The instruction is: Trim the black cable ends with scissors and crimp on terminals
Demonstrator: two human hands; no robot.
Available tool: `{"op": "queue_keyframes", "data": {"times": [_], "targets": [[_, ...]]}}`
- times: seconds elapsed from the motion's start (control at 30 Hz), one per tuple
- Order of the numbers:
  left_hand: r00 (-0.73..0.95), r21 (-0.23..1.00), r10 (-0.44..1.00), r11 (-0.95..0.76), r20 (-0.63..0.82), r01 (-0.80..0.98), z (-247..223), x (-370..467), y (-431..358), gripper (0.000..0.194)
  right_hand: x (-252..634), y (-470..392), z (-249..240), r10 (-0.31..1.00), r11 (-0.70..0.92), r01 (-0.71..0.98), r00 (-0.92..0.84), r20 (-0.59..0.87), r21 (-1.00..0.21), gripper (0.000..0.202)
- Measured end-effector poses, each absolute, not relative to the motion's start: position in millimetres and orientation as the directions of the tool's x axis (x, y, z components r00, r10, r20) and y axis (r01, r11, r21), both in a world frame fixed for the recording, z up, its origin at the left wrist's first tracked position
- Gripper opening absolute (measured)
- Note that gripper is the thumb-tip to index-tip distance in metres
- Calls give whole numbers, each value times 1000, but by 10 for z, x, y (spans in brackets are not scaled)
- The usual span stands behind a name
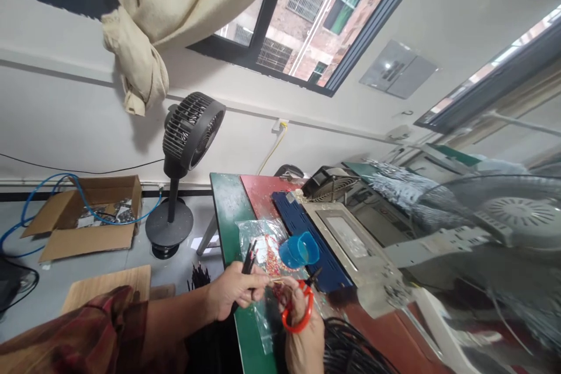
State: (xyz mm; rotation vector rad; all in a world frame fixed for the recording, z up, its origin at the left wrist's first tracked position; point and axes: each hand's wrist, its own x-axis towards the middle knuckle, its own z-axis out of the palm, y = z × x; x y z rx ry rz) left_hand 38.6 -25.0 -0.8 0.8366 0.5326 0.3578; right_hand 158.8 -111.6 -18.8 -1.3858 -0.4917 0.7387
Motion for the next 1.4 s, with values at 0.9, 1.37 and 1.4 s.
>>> {"op": "queue_keyframes", "data": {"times": [0.9, 1.37, 1.4], "targets": [[695, 992, 710, 124, -109, 29, 37, 394, 59, 22, 1444, -1112, -137, 900, -102, 157, 435, -25, -982, 42], [706, 991, 699, 133, -111, 24, -77, 515, 57, 27, 1585, -1089, -329, 864, -153, 252, 503, -5, -956, 36], [712, 983, 687, 182, -146, 27, -75, 519, 54, 29, 1602, -1084, -315, 859, -156, 217, 511, -25, -964, 36]]}}
